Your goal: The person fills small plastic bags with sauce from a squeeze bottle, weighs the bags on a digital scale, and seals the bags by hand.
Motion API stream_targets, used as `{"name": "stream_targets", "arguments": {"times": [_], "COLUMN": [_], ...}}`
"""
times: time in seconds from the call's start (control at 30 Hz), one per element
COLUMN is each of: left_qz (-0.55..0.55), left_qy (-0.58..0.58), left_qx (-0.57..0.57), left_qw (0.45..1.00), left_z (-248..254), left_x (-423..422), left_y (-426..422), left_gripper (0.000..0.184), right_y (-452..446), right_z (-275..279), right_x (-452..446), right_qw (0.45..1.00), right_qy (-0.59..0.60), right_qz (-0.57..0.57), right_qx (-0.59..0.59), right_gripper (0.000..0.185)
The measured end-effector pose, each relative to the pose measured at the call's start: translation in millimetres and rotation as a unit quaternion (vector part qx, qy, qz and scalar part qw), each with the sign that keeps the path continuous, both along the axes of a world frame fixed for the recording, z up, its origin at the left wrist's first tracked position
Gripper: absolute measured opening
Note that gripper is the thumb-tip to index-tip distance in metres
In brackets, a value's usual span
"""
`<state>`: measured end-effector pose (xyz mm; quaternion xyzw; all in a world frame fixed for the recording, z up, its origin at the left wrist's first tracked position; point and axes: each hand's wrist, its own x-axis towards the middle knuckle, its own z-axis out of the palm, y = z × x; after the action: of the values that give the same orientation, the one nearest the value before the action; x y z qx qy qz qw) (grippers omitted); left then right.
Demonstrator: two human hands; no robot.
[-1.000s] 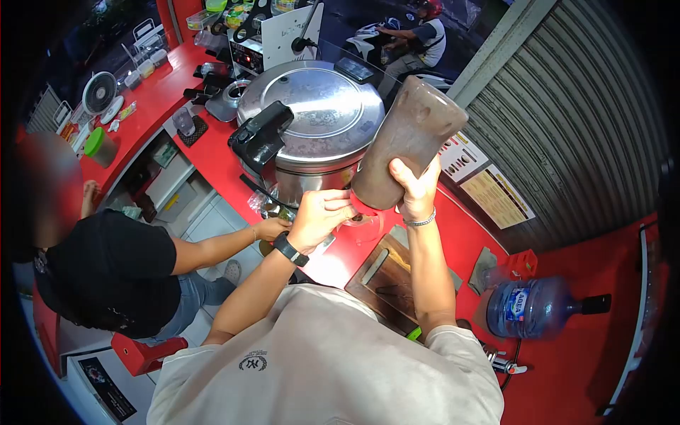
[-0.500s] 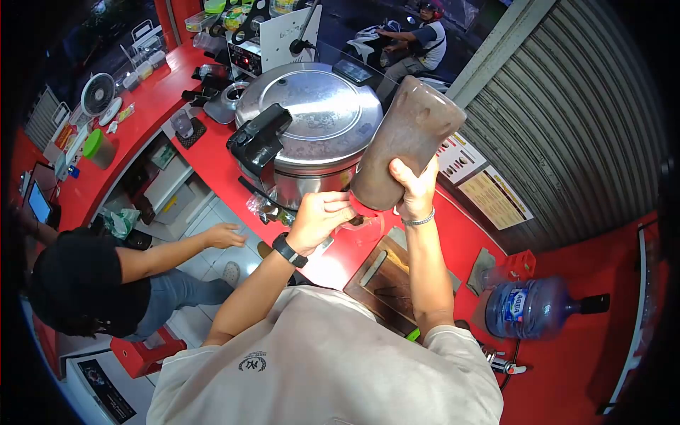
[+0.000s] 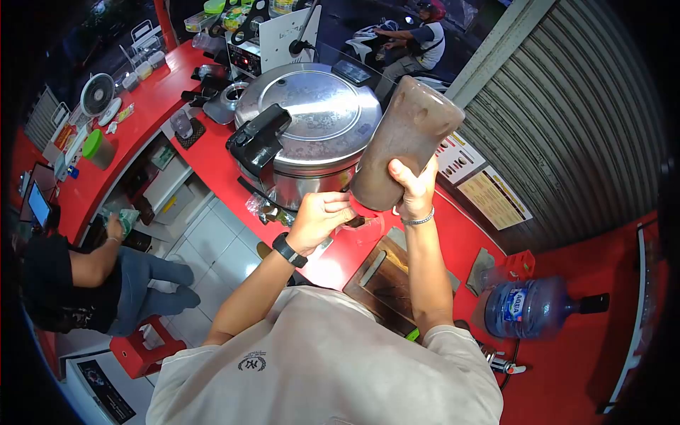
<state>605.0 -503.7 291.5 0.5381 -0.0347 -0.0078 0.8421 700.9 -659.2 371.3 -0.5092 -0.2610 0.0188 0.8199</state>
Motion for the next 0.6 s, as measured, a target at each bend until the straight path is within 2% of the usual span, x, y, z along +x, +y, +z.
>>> {"name": "stream_targets", "arguments": {"times": [0.17, 0.3, 0.4, 0.43, 0.53, 0.57, 0.6], "left_qz": [0.013, 0.053, 0.056, 0.057, 0.094, 0.095, 0.097], "left_qy": [-0.005, 0.046, 0.031, 0.035, 0.096, 0.099, 0.107], "left_qx": [-0.016, 0.013, -0.011, -0.008, -0.041, -0.039, -0.058], "left_qw": [1.0, 0.997, 0.998, 0.998, 0.99, 0.99, 0.988], "left_z": [-5, -13, -19, -21, -39, -48, -55], "left_x": [2, 1, -7, -12, -22, -23, -24], "left_y": [-2, 1, 5, 7, 10, 11, 12], "left_gripper": [0.032, 0.035, 0.034, 0.034, 0.033, 0.033, 0.032], "right_y": [-1, 2, 6, -3, -12, -14, -18], "right_z": [-7, -29, -52, -93, -151, -150, -168], "right_x": [4, 8, 16, 35, 31, 15, 9], "right_qw": [1.0, 0.999, 0.957, 0.945, 0.869, 0.822, 0.805], "right_qy": [-0.005, 0.039, 0.263, 0.3, 0.467, 0.547, 0.568], "right_qz": [0.011, -0.023, -0.092, -0.094, -0.05, -0.039, -0.031], "right_qx": [-0.006, -0.004, 0.076, 0.091, 0.156, 0.155, 0.166], "right_gripper": [0.056, 0.054, 0.046, 0.05, 0.059, 0.057, 0.056]}}
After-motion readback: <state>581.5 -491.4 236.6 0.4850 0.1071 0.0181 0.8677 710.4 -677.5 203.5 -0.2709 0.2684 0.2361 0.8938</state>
